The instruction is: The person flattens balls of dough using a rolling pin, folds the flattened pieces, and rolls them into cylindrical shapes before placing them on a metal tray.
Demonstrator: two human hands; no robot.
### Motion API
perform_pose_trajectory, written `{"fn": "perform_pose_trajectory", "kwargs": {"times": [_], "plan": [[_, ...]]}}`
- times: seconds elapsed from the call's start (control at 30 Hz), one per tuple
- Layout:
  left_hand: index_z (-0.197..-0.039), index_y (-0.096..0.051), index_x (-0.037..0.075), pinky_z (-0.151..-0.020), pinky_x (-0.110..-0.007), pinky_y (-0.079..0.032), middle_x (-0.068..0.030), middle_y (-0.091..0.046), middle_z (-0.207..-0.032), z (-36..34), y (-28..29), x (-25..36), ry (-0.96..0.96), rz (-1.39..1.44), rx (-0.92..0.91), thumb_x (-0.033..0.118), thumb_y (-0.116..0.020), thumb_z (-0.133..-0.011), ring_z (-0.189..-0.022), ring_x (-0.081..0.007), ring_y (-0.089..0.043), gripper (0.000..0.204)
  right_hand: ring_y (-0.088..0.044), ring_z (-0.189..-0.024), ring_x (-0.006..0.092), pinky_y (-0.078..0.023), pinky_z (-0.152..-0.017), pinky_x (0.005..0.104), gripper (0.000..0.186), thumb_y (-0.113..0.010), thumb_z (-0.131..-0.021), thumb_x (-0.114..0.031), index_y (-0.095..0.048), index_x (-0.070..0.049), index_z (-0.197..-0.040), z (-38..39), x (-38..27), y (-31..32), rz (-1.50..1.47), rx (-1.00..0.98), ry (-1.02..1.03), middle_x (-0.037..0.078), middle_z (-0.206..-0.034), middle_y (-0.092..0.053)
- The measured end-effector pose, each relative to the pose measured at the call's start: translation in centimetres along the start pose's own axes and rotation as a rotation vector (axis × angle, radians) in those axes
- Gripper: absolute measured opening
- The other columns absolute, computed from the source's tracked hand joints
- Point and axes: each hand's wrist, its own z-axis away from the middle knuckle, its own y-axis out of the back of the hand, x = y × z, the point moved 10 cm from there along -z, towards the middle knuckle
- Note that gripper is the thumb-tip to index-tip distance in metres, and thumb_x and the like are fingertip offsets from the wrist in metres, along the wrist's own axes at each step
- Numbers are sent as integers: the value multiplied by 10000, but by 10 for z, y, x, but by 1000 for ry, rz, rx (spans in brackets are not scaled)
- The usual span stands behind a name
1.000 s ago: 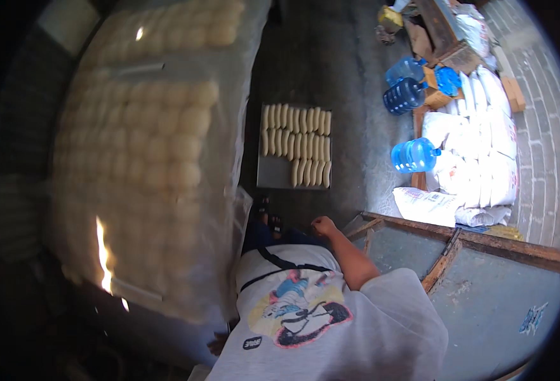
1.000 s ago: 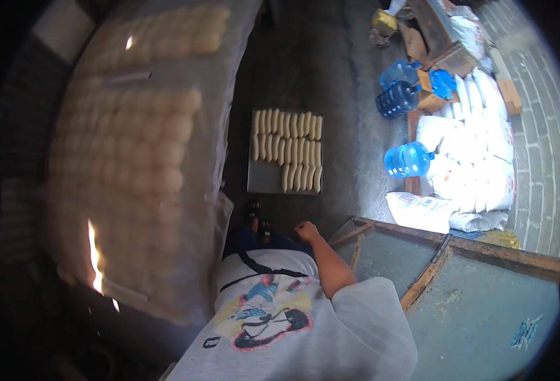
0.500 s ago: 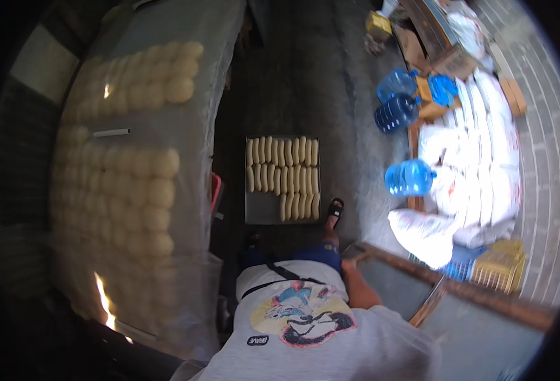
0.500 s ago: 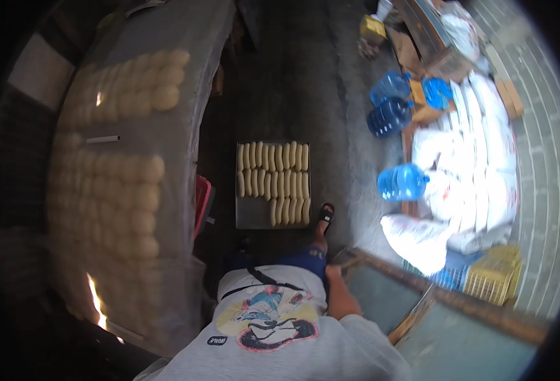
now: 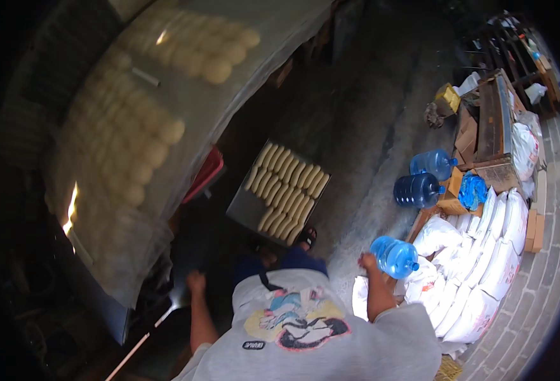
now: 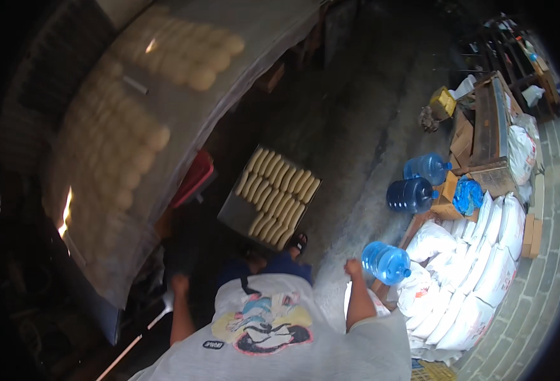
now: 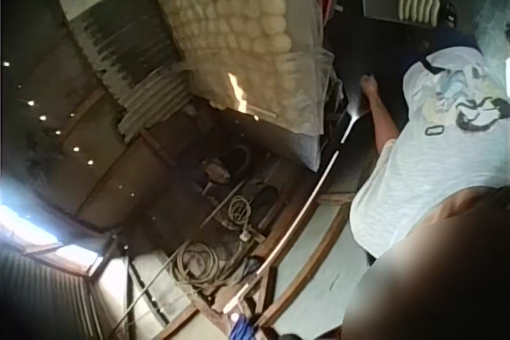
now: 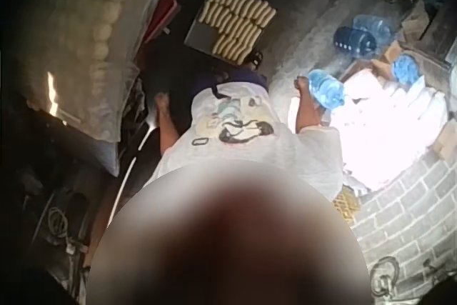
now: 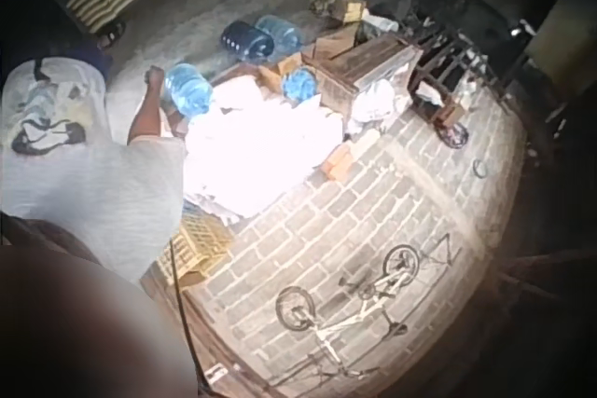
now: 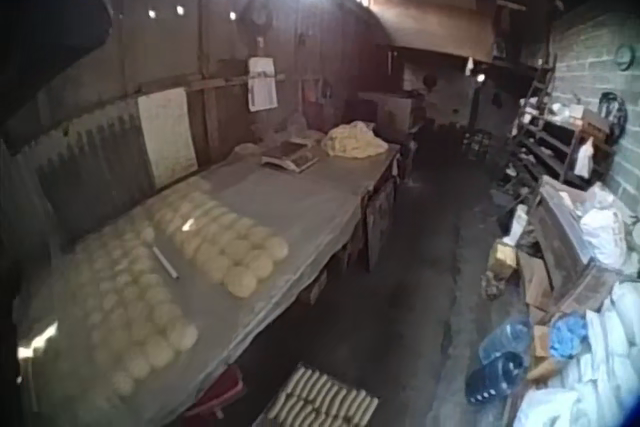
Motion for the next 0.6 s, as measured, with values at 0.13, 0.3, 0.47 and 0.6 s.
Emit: {"fn": "perform_pose_trajectory", "kwargs": {"times": [0.13,0.3,0.47,0.6], "plan": [[-642,-505,45,-548,-394,-491,-101,-520,-573,-25,-70,36,328,470,-197,158,-735,-826,-624,-202,-630,315,-672,-675,183,-562,-584,326,195,-594,-969,-270,-652,-85,-984,10,-124,26,-368,38,-13,79,-831,-701],[-864,-586,52,-556,-303,-562,-70,-646,-732,7,-191,62,719,974,-274,186,-657,-952,-645,-150,-658,175,-680,-809,180,-560,-687,309,255,-582,-986,-277,-659,-82,-1131,13,-252,-21,-147,-144,49,74,-947,-699],[-993,-600,47,-586,-311,-592,-76,-670,-813,35,-325,19,1001,1088,-231,227,-638,-979,-656,-163,-672,185,-681,-791,228,-561,-677,362,208,-584,-982,-252,-681,-86,-1062,-160,-290,-182,610,-468,233,95,-935,-706],[-1077,-601,48,-670,-324,-612,-89,-690,-893,-11,-462,15,1042,1208,-183,241,-687,-954,-734,-180,-689,244,-710,-1020,307,-566,-827,466,409,-713,-830,-323,-693,-138,-1195,-375,-323,-242,1140,-309,612,199,-1110,-718]]}}
